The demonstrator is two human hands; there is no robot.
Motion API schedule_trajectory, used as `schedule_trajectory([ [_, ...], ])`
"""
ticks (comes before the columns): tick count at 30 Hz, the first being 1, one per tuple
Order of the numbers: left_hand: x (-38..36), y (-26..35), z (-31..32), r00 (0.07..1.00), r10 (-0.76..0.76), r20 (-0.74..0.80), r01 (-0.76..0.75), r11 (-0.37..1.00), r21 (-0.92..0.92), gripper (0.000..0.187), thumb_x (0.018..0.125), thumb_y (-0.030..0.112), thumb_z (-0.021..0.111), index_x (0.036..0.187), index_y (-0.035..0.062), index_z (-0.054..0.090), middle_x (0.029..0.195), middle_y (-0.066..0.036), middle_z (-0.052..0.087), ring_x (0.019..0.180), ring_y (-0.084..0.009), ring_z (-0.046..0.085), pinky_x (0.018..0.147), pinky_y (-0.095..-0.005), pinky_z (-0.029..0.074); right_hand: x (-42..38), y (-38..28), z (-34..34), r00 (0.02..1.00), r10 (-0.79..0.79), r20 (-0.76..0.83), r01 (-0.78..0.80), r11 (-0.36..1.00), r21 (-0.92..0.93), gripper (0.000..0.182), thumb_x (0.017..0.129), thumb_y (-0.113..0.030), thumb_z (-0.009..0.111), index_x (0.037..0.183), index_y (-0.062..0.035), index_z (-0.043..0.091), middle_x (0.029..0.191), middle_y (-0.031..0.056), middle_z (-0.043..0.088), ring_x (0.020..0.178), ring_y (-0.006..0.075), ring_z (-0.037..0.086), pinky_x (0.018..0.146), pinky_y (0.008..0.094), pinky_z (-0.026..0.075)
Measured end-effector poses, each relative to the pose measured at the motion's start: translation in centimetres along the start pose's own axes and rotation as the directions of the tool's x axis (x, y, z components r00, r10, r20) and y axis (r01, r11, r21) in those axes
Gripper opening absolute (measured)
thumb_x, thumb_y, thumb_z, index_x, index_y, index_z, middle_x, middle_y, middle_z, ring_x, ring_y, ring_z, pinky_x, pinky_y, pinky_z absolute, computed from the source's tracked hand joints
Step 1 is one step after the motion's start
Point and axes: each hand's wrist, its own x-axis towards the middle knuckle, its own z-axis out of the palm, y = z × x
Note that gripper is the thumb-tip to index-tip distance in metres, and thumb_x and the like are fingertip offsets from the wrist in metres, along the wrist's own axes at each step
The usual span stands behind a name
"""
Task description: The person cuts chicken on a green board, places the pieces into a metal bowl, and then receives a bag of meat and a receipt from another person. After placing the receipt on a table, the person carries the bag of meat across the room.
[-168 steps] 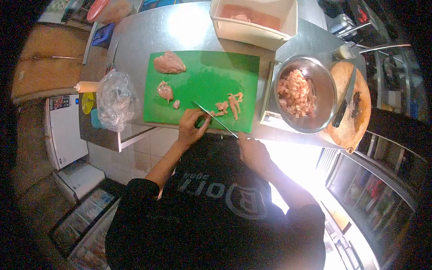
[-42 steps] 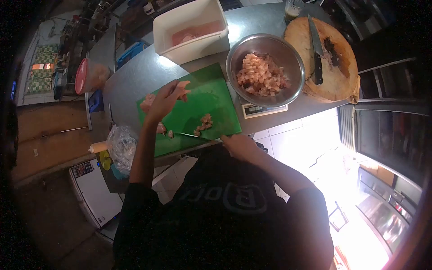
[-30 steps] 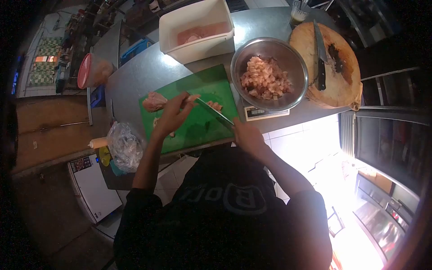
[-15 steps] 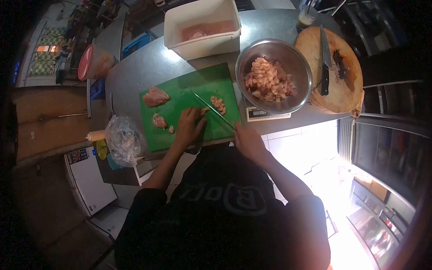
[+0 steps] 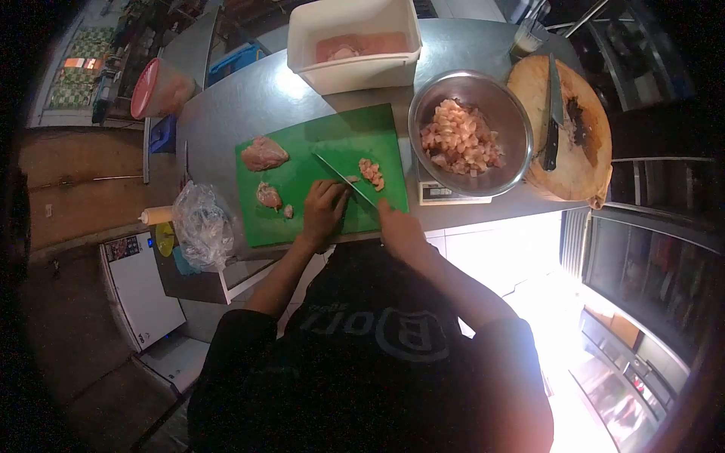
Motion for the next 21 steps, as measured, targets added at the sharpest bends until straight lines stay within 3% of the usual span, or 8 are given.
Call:
schedule_trajectory([
  [6,-0.7,0.8,-0.9,0.994,-0.067,-0.086,0.061,0.996,-0.066,0.021,0.091,0.006,0.084,0.111,0.0015,0.076,0.113,-0.014,0.074,0.102,-0.0338,0.070,0.088,-0.0454,0.057,-2.7,1.3,-2.5,0.997,0.003,-0.073,0.002,0.998,0.065,0.029,0.103,-0.011,0.059,0.130,-0.0058,0.050,0.085,0.0281,0.072,0.083,0.0518,0.074,0.073,0.0645,0.057],
  [13,-1.1,-0.8,-0.6,0.999,-0.029,-0.014,0.028,0.999,-0.030,0.020,0.091,0.005,0.082,0.109,0.0011,0.074,0.111,-0.013,0.073,0.103,-0.0347,0.069,0.088,-0.0450,0.058,-4.1,-0.7,-4.5,0.996,-0.005,0.092,0.006,1.000,-0.016,0.033,0.102,-0.012,0.059,0.133,-0.0047,0.050,0.084,0.0282,0.072,0.082,0.0515,0.074,0.072,0.0642,0.057],
  [21,-1.5,-0.4,-0.2,0.998,0.009,-0.070,-0.009,1.000,-0.006,0.023,0.087,0.001,0.081,0.109,0.0020,0.074,0.111,-0.012,0.074,0.104,-0.0342,0.069,0.089,-0.0454,0.057,0.4,-0.2,0.9,0.999,-0.039,0.035,0.040,0.999,-0.019,0.036,0.100,-0.008,0.057,0.135,-0.0045,0.049,0.088,0.0285,0.073,0.083,0.0516,0.074,0.073,0.0635,0.058],
])
